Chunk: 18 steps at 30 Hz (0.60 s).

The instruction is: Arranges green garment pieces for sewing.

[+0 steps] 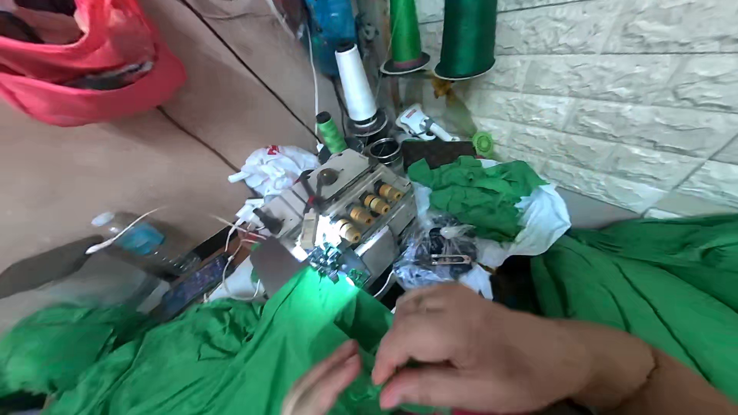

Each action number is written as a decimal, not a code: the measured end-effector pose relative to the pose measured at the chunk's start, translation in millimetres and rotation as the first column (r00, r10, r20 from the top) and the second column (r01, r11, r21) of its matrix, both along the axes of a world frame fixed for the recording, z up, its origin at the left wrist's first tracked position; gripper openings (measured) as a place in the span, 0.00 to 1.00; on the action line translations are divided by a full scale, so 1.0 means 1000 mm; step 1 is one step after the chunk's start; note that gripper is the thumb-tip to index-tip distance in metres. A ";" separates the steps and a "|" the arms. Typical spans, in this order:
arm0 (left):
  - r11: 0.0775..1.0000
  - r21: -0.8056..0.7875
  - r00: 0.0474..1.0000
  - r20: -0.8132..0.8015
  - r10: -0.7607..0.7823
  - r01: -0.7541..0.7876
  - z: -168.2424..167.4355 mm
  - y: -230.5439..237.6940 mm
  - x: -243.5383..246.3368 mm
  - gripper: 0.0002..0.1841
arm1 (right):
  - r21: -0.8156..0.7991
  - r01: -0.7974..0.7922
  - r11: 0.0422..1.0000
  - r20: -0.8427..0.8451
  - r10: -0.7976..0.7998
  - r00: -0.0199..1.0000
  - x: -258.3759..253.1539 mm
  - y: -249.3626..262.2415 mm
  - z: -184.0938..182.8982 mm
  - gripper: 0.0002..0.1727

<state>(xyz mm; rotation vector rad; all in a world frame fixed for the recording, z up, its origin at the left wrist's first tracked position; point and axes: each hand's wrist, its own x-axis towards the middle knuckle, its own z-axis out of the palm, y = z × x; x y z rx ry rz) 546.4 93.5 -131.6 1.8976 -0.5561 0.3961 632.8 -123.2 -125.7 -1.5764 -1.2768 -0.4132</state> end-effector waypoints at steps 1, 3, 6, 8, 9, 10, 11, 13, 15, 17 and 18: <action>0.999 -0.033 0.999 -0.018 0.027 -0.027 -0.006 -0.008 0.002 0.18 | 0.028 -0.043 0.999 -0.045 0.044 0.998 -0.004 0.009 -0.010 0.10; 0.992 -0.110 0.997 -0.051 0.059 -0.065 -0.016 -0.010 -0.002 0.09 | 0.077 -0.122 0.990 -0.186 0.134 0.973 -0.010 0.017 -0.027 0.08; 0.988 -0.124 0.989 -0.122 0.081 -0.096 -0.032 0.005 -0.013 0.05 | 0.107 -0.246 0.963 -0.380 0.268 0.885 -0.015 0.017 -0.050 0.08; 0.990 -0.106 0.980 -0.184 0.077 -0.098 -0.042 0.013 -0.018 0.07 | 0.119 -0.298 0.947 -0.443 0.320 0.838 -0.015 0.018 -0.064 0.08; 0.989 -0.107 0.975 -0.209 0.079 -0.103 -0.047 0.015 -0.020 0.07 | 0.122 -0.313 0.942 -0.463 0.333 0.821 -0.015 0.020 -0.070 0.08; 0.987 -0.115 0.971 -0.224 0.087 -0.115 -0.051 0.017 -0.020 0.08 | 0.124 -0.326 0.937 -0.480 0.344 0.807 -0.015 0.021 -0.075 0.08; 0.984 -0.129 0.969 -0.229 0.095 -0.127 -0.053 0.018 -0.020 0.08 | 0.131 -0.335 0.933 -0.496 0.355 0.792 -0.015 0.023 -0.078 0.08; 0.976 -0.162 0.969 -0.225 0.105 -0.143 -0.056 0.019 -0.018 0.10 | 0.155 -0.334 0.930 -0.520 0.364 0.772 -0.013 0.028 -0.082 0.08; 0.968 -0.214 0.971 -0.225 0.078 -0.128 -0.059 0.017 -0.013 0.12 | 0.186 -0.307 0.933 -0.548 0.358 0.756 -0.011 0.033 -0.083 0.08; 0.942 -0.332 0.964 -0.261 -0.046 -0.045 -0.070 0.017 -0.009 0.19 | 0.200 -0.255 0.946 -0.574 0.324 0.752 -0.009 0.036 -0.084 0.08; 0.923 -0.384 0.951 -0.287 -0.114 -0.004 -0.076 0.018 -0.007 0.23 | 0.202 -0.231 0.952 -0.582 0.306 0.754 -0.009 0.038 -0.084 0.08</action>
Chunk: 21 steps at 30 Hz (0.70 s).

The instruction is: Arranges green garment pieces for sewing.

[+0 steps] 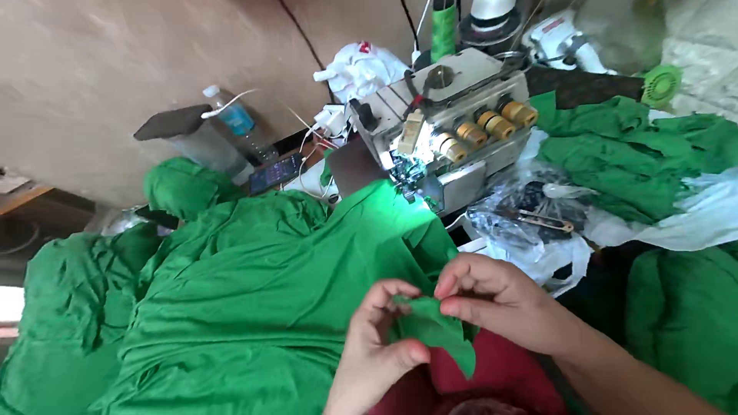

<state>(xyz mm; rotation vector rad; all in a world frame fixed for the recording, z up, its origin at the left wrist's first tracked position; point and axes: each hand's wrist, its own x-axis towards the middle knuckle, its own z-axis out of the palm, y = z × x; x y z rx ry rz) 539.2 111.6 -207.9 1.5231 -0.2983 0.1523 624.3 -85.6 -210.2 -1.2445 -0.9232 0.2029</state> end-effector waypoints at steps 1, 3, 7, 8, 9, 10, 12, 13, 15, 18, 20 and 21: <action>0.998 -0.059 0.999 -0.027 -0.026 0.024 -0.006 -0.001 0.001 0.24 | 0.000 0.016 1.000 -0.008 -0.016 1.000 0.000 0.002 -0.001 0.07; 0.988 -0.144 0.997 -0.064 0.040 -0.049 -0.014 -0.005 0.002 0.15 | -0.005 0.018 1.000 -0.026 -0.018 1.000 -0.001 0.004 -0.004 0.07; 0.963 -0.182 0.980 -0.027 0.198 -0.199 -0.015 -0.002 0.001 0.08 | 0.014 -0.023 1.000 -0.052 0.023 0.998 -0.005 0.005 -0.016 0.11; 0.958 -0.169 0.973 -0.006 0.232 -0.230 -0.014 -0.002 0.000 0.08 | 0.026 -0.030 0.999 -0.051 0.031 0.998 -0.005 0.006 -0.020 0.14; 0.953 -0.156 0.965 0.015 0.263 -0.258 -0.014 -0.002 0.000 0.08 | 0.020 -0.029 0.999 -0.033 0.030 0.999 -0.005 0.008 -0.025 0.20; 0.949 -0.144 0.957 0.039 0.289 -0.281 -0.014 -0.002 0.000 0.07 | -0.017 -0.004 1.000 0.006 0.004 1.000 -0.006 0.009 -0.029 0.29; 0.942 -0.115 0.942 0.085 0.326 -0.316 -0.013 -0.005 0.000 0.05 | -0.124 0.076 0.989 0.093 -0.064 0.994 -0.010 0.015 -0.036 0.46; 0.939 -0.090 0.933 0.110 0.342 -0.333 -0.013 -0.008 0.000 0.05 | -0.170 0.095 0.981 0.116 -0.076 0.990 -0.011 0.018 -0.039 0.47; 0.935 -0.013 0.920 0.176 0.351 -0.354 -0.014 -0.010 0.000 0.07 | -0.170 0.158 0.973 0.151 -0.133 0.980 -0.013 0.023 -0.042 0.31; 0.925 0.090 0.911 0.233 0.341 -0.369 -0.012 -0.007 0.000 0.15 | -0.059 0.220 0.974 0.167 -0.208 0.964 -0.004 0.026 -0.040 0.10; 0.936 0.112 0.932 0.192 0.309 -0.334 -0.008 -0.004 -0.003 0.21 | -0.044 0.251 0.967 0.175 -0.240 0.955 0.000 0.023 -0.034 0.14; 0.944 0.119 0.945 0.160 0.286 -0.306 -0.006 -0.001 -0.004 0.24 | -0.042 0.260 0.965 0.190 -0.248 0.950 0.002 0.022 -0.032 0.15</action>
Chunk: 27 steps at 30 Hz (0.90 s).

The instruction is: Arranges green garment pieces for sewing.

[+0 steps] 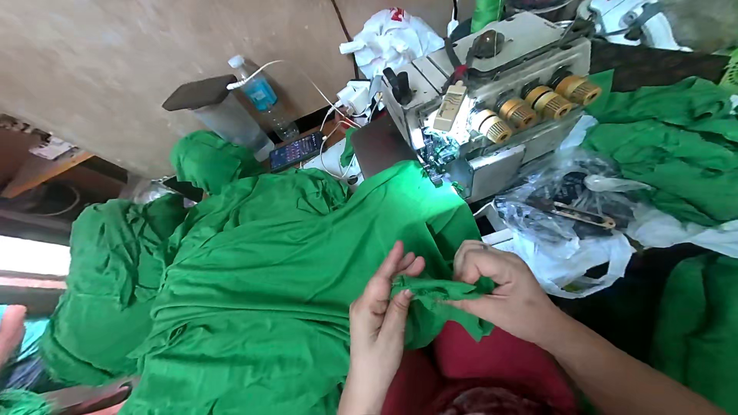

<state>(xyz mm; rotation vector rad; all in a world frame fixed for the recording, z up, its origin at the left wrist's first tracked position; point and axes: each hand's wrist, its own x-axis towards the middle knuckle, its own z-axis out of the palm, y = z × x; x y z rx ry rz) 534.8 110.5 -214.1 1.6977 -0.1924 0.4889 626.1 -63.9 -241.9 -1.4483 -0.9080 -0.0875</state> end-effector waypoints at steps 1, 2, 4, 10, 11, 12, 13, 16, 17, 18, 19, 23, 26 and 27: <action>1.000 0.001 0.999 -0.038 -0.024 0.024 0.002 0.003 -0.002 0.25 | -0.002 0.003 1.000 0.015 -0.003 1.000 0.001 -0.002 0.002 0.15; 0.999 0.009 0.995 -0.088 -0.048 0.049 0.005 0.007 -0.004 0.25 | -0.003 0.004 1.000 0.033 -0.004 0.999 0.003 -0.005 0.005 0.14; 0.993 0.031 0.972 -0.206 -0.109 0.118 0.010 0.016 -0.007 0.23 | 0.012 0.030 0.999 0.054 -0.031 0.998 0.008 -0.012 0.010 0.09; 0.933 -0.188 0.894 -0.279 -0.351 0.308 0.016 0.023 -0.011 0.08 | -0.013 0.205 0.979 0.127 -0.202 0.971 0.014 -0.012 0.005 0.08; 0.921 -0.242 0.901 -0.240 -0.362 0.306 0.016 0.020 -0.010 0.10 | -0.049 0.231 0.972 0.181 -0.219 0.959 0.012 -0.008 0.000 0.13; 0.914 -0.277 0.911 -0.206 -0.358 0.296 0.016 0.018 -0.009 0.12 | -0.091 0.238 0.967 0.238 -0.211 0.948 0.008 -0.004 -0.007 0.22; 0.910 -0.303 0.920 -0.183 -0.348 0.284 0.015 0.015 -0.008 0.13 | -0.114 0.236 0.965 0.291 -0.195 0.937 0.004 0.001 -0.012 0.30; 0.931 -0.299 0.947 -0.173 -0.271 0.211 0.018 0.009 -0.009 0.11 | -0.037 0.203 0.978 0.398 -0.172 0.901 -0.009 0.015 -0.016 0.29; 0.952 -0.256 0.960 -0.174 -0.218 0.170 0.019 0.008 -0.010 0.10 | 0.023 0.181 0.983 0.423 -0.174 0.889 -0.010 0.018 -0.014 0.21; 0.974 -0.194 0.974 -0.169 -0.149 0.115 0.020 0.006 -0.011 0.09 | 0.079 0.160 0.984 0.438 -0.178 0.881 -0.011 0.020 -0.011 0.12; 0.992 -0.118 0.986 -0.155 -0.069 0.051 0.020 0.006 -0.011 0.07 | 0.116 0.138 0.984 0.448 -0.176 0.877 -0.009 0.022 -0.008 0.06; 0.994 0.008 0.991 -0.073 0.108 -0.108 0.017 0.004 -0.010 0.04 | 0.060 0.080 0.995 0.467 -0.099 0.879 0.000 0.017 0.000 0.05; 0.990 -0.046 0.988 -0.080 0.130 -0.133 0.017 0.001 -0.010 0.02 | -0.034 0.040 0.999 0.475 -0.019 0.880 0.002 0.010 0.005 0.10; 0.990 -0.055 0.988 -0.087 0.126 -0.131 0.017 0.000 -0.010 0.01 | -0.061 0.036 0.997 0.481 -0.003 0.877 0.002 0.009 0.007 0.11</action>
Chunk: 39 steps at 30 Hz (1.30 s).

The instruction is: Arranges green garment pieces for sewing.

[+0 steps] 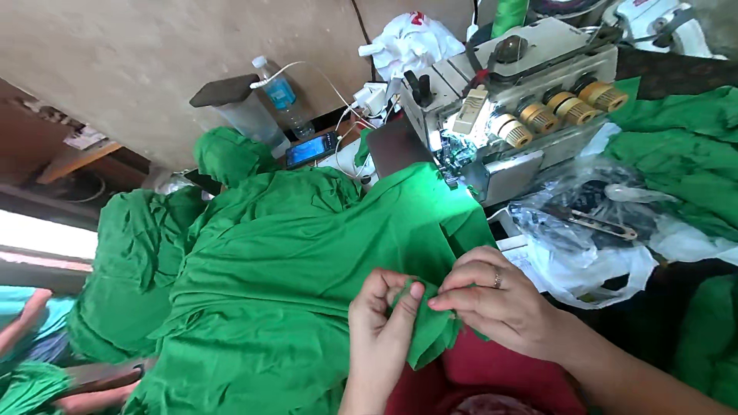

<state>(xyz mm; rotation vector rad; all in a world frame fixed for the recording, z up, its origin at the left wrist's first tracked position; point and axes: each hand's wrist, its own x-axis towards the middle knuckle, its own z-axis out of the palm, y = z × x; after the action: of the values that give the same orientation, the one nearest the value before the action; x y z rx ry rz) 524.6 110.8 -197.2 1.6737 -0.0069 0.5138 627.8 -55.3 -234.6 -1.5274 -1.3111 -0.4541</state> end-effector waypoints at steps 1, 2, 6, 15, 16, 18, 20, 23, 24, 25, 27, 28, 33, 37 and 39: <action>1.000 -0.003 1.000 -0.006 -0.005 0.005 0.000 0.000 0.000 0.01 | -0.025 0.001 1.000 0.008 -0.001 1.000 0.000 -0.001 0.002 0.11; 1.000 0.000 1.000 -0.012 -0.011 0.011 0.000 0.000 0.000 0.02 | -0.047 0.000 0.999 0.010 0.000 1.000 0.001 -0.002 0.004 0.12; 1.000 -0.002 1.000 0.001 0.004 -0.004 0.001 -0.001 -0.001 0.09 | -0.056 0.035 0.998 -0.120 -0.041 0.992 0.002 -0.005 0.006 0.12; 0.973 0.062 0.974 0.026 -0.226 0.224 0.007 -0.013 -0.031 0.45 | 0.109 -0.318 0.942 -0.700 0.300 0.648 -0.014 -0.010 0.011 0.13; 0.986 0.142 0.994 0.051 -0.098 0.090 0.007 -0.010 -0.030 0.40 | 0.114 -0.365 0.924 -0.724 0.328 0.606 -0.011 -0.012 0.018 0.10; 0.970 0.233 0.995 0.087 0.054 -0.073 0.006 0.005 -0.022 0.32 | 0.123 -0.525 0.842 -0.748 0.426 0.509 -0.003 -0.014 0.029 0.07; 0.974 0.217 0.996 0.045 -0.071 0.060 0.006 0.017 -0.011 0.36 | 0.066 -0.673 0.737 -0.750 0.481 0.454 0.005 -0.013 0.039 0.04; 0.895 -0.103 0.894 -0.068 -0.442 0.435 -0.006 0.013 0.002 0.43 | -0.051 -0.757 0.652 -0.742 0.482 0.465 0.013 -0.006 0.053 0.08; 0.842 -0.239 0.856 -0.069 -0.512 0.484 -0.010 0.010 0.003 0.40 | -0.077 -0.760 0.645 -0.743 0.471 0.475 0.017 -0.006 0.056 0.08; 0.784 -0.338 0.825 -0.038 -0.564 0.521 -0.014 0.009 0.004 0.36 | -0.098 -0.757 0.646 -0.745 0.457 0.487 0.021 -0.006 0.058 0.07; 0.736 -0.363 0.795 0.023 -0.606 0.571 -0.020 0.017 0.005 0.27 | -0.126 -0.749 0.651 -0.755 0.427 0.498 0.029 -0.011 0.057 0.07; 0.736 -0.343 0.789 0.024 -0.614 0.583 -0.020 0.022 0.004 0.22 | -0.130 -0.748 0.650 -0.762 0.417 0.495 0.032 -0.013 0.055 0.07; 0.890 -0.138 0.881 -0.141 -0.452 0.435 -0.005 0.023 0.001 0.14 | -0.215 -0.631 0.746 -0.658 0.367 0.658 0.037 -0.011 0.042 0.10; 0.948 -0.215 0.949 -0.159 -0.272 0.236 0.002 0.016 -0.001 0.07 | -0.208 -0.238 0.949 -0.338 0.159 0.928 0.029 -0.005 0.020 0.38; 0.921 -0.340 0.952 -0.166 -0.258 0.190 0.005 0.012 -0.002 0.08 | -0.117 -0.143 0.983 -0.204 0.117 0.972 0.017 -0.001 0.005 0.39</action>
<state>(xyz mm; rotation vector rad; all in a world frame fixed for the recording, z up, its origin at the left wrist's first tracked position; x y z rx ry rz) 522.6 122.9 -192.1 1.3767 0.0350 0.1513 645.1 -56.0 -229.2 -1.5401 -1.2968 -0.1315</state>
